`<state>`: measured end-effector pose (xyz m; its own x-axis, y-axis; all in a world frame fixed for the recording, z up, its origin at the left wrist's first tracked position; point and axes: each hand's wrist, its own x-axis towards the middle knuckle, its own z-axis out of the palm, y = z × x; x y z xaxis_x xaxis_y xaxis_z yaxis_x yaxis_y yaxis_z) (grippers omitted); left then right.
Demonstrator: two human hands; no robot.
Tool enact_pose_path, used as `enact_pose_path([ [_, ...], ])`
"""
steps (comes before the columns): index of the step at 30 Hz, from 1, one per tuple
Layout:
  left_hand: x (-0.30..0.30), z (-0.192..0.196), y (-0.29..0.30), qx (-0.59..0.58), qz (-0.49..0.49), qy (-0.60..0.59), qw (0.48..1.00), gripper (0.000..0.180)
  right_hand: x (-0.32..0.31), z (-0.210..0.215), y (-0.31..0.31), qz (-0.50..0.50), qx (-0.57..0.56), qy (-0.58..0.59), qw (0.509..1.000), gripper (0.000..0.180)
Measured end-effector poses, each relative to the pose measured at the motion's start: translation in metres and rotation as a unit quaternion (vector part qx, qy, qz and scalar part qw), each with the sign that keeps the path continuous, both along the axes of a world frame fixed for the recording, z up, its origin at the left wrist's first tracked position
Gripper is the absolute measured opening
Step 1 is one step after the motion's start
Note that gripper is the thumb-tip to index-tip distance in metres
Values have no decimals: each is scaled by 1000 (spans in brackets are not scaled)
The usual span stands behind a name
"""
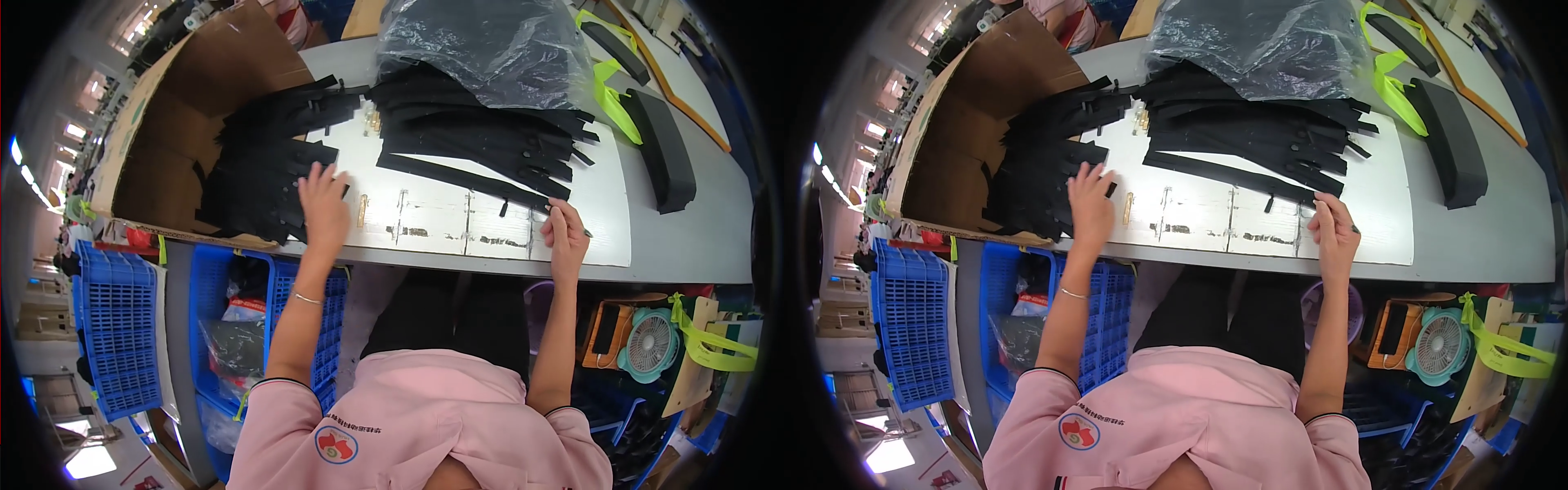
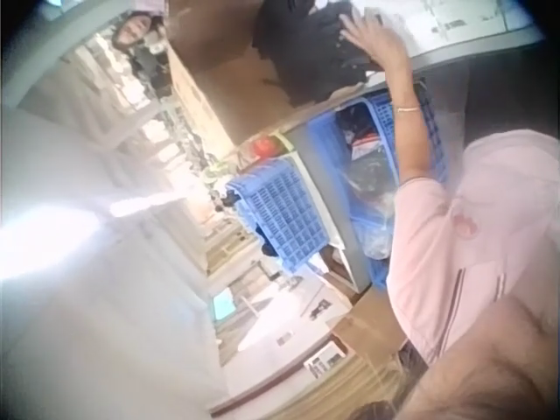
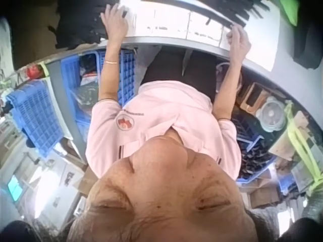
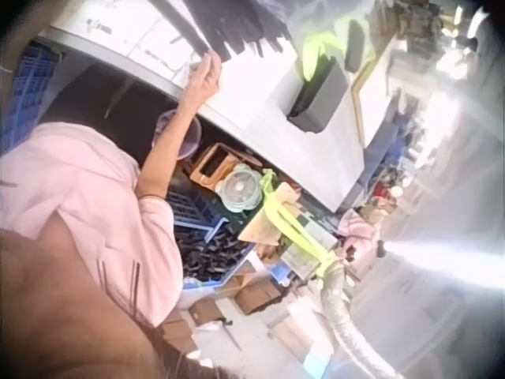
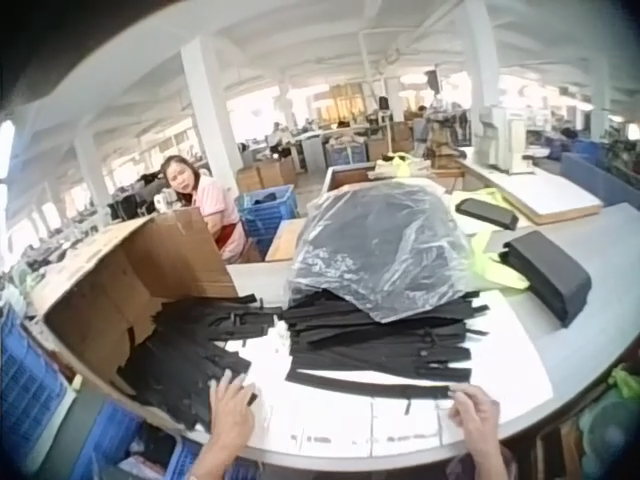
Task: Mark black zipper or fabric strips using a template and a pen on a workbench.
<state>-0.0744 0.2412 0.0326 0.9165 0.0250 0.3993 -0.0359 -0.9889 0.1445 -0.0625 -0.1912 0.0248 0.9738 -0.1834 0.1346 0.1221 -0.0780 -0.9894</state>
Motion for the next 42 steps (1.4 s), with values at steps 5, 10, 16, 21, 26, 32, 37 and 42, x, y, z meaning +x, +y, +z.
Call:
enact_pose_path([
  [5, 7, 4, 35, -43, 22, -15, 999, 22, 5, 11, 16, -7, -251, -146, 957, 25],
  [10, 14, 19, -15, -117, -65, -20, 991, 17, 6, 9, 17, -43, -326, -181, 927, 24],
  [16, 5, 23, -141, -263, -282, 83, 919, 22, 1, 2, 18, -79, -244, -164, 953, 23],
  [21, 10, 2, -212, -317, -316, 55, 892, 37, -39, 8, 37, -91, -344, -233, 905, 29],
  [26, -1, 0, -226, -297, -297, 12, 907, 37, -60, -5, 32, -34, -467, -216, 857, 45],
  [32, -34, -7, -184, -188, -245, 41, 950, 42, -57, -7, -13, -68, -503, -178, 843, 43],
  [37, -58, -6, -147, -150, -134, 67, 977, 55, -56, -16, -21, -76, -504, -182, 841, 40],
  [42, -75, -12, -104, -130, -34, 68, 989, 57, -56, -21, -21, -82, -500, -193, 840, 38],
])
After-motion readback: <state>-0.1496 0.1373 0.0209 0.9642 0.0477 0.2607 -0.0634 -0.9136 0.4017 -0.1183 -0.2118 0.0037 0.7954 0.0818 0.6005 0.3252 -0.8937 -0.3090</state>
